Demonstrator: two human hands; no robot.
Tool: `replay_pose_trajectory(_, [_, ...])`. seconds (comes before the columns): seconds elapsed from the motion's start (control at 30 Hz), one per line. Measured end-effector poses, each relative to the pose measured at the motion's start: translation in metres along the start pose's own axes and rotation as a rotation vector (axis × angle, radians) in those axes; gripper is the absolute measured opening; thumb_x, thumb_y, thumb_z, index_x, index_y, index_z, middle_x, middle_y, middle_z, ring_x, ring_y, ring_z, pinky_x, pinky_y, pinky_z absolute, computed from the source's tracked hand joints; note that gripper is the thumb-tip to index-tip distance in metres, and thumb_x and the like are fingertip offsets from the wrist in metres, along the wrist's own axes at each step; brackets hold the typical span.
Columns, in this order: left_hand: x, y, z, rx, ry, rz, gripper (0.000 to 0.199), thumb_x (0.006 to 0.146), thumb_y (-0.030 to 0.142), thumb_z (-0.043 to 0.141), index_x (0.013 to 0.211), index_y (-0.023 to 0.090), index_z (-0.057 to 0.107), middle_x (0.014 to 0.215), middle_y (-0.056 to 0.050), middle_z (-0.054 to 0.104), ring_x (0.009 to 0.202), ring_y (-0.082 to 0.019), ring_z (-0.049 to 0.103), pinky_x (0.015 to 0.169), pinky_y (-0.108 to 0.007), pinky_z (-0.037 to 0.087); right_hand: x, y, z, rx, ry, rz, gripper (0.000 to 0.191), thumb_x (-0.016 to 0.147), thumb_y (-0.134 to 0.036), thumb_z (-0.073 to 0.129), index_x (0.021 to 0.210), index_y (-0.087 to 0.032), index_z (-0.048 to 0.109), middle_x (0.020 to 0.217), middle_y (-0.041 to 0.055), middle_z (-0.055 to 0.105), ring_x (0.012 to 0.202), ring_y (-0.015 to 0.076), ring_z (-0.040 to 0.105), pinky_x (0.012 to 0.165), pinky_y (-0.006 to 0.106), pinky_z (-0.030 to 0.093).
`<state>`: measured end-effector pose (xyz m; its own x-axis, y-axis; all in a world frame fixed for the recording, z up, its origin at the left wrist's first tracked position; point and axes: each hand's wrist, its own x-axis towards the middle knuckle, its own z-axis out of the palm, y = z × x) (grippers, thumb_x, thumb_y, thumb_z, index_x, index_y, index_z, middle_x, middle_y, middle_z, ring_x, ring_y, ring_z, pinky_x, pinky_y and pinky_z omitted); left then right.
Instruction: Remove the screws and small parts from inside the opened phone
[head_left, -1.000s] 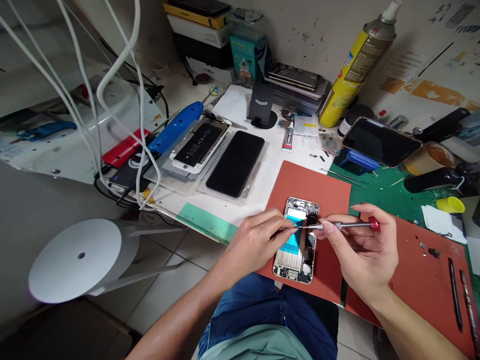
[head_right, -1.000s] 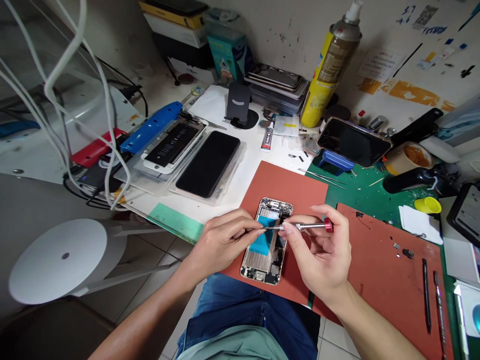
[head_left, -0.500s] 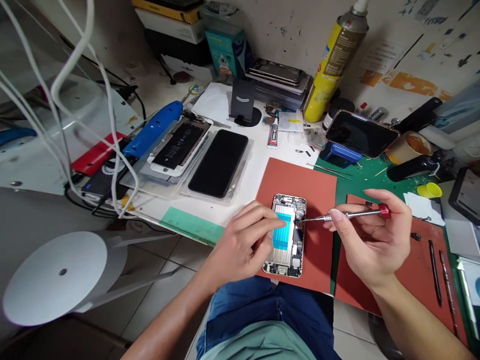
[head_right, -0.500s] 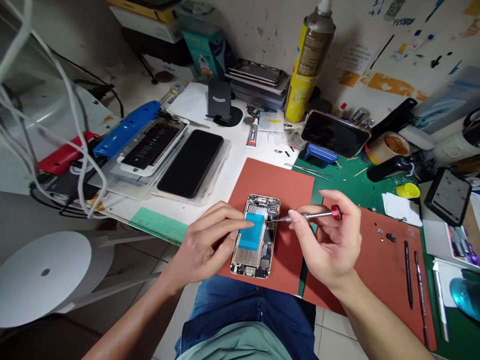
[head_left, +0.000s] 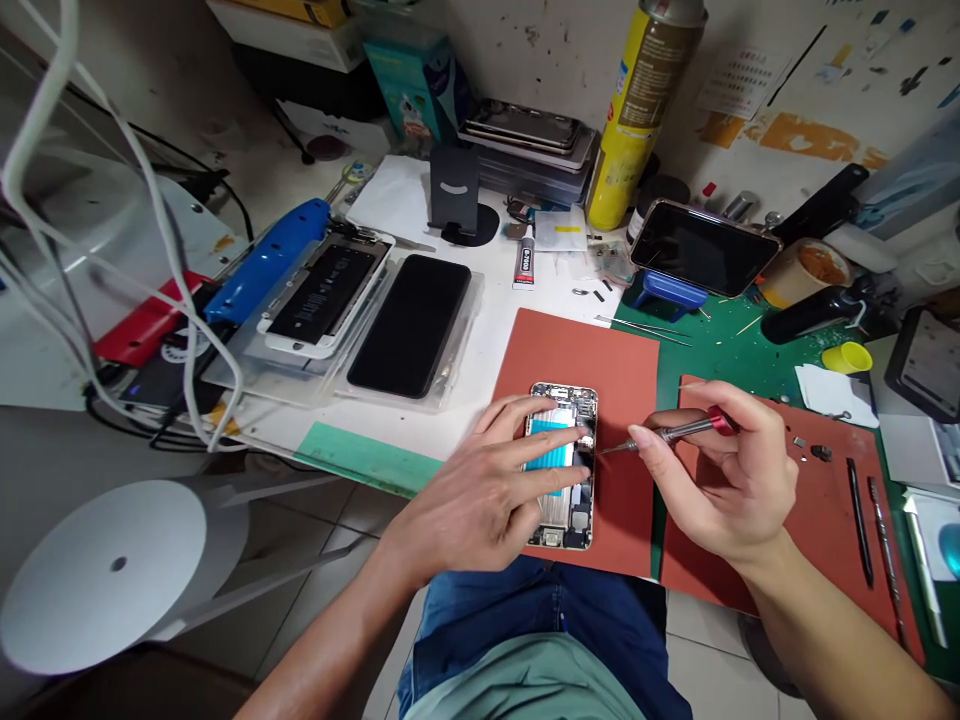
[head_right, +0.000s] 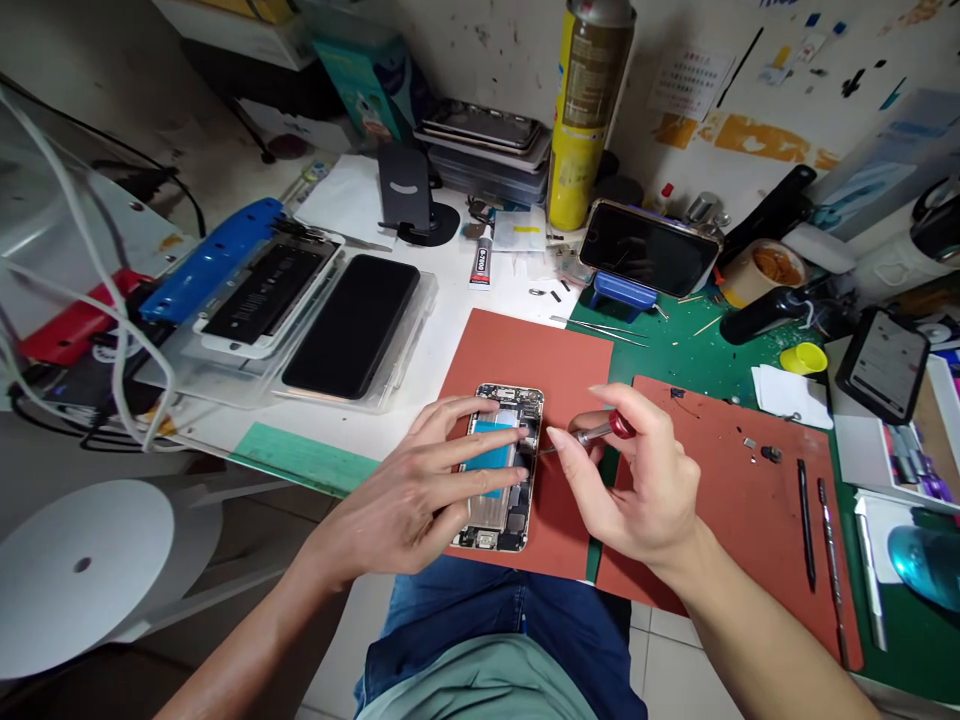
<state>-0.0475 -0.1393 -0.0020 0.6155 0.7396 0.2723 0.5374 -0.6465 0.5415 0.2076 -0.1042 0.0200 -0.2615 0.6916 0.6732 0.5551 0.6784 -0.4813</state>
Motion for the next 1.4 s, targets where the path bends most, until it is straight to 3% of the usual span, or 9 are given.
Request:
replay_pose_trajectory(0.2, [0.0005,0.0021,-0.0001,0.006,-0.015,-0.013,0.051,0.088,0.009,0.054,0.132,0.023,0.074,0.150,-0.003,0.068,0.154,-0.034,0.037,0.128,-0.064,0.030,0.0007,0.0005,0.0017,-0.015,0.011,-0.014,0.060,0.087,-0.009,0.084,0.141,-0.020,0.058,0.088,0.0002,0.078,0.069,0.0184,0.078,0.057,0.028,0.066])
replay_pose_trajectory(0.57, [0.0052,0.0004,-0.0017,-0.006,-0.022,0.005,0.049,0.087,0.009,0.055,0.130,0.022,0.075,0.147,-0.003,0.070,0.150,-0.036,0.042,0.127,-0.064,0.033,-0.0022,-0.0015,0.0013,-0.041,-0.027,0.009,0.062,0.088,-0.011,0.084,0.142,-0.020,0.056,0.089,0.0000,0.079,0.070,0.0191,0.079,0.062,0.030,0.066])
replay_pose_trajectory(0.9, [0.0062,0.0019,-0.0038,-0.027,-0.030,-0.012,0.046,0.087,0.011,0.058,0.128,0.021,0.075,0.146,-0.003,0.070,0.147,-0.036,0.043,0.129,-0.063,0.031,0.0001,-0.0047,0.0021,-0.051,-0.081,-0.026,0.062,0.091,-0.012,0.080,0.146,-0.022,0.053,0.084,-0.0008,0.078,0.061,0.0172,0.076,0.047,0.026,0.061])
replay_pose_trajectory(1.4, [0.0060,0.0014,-0.0037,-0.036,-0.039,-0.016,0.047,0.089,0.011,0.058,0.131,0.023,0.074,0.144,-0.003,0.071,0.147,-0.036,0.044,0.130,-0.065,0.029,0.0026,-0.0061,0.0041,-0.099,-0.090,-0.067,0.064,0.091,-0.011,0.081,0.148,-0.022,0.054,0.082,-0.0018,0.079,0.057,0.0153,0.074,0.049,0.024,0.060])
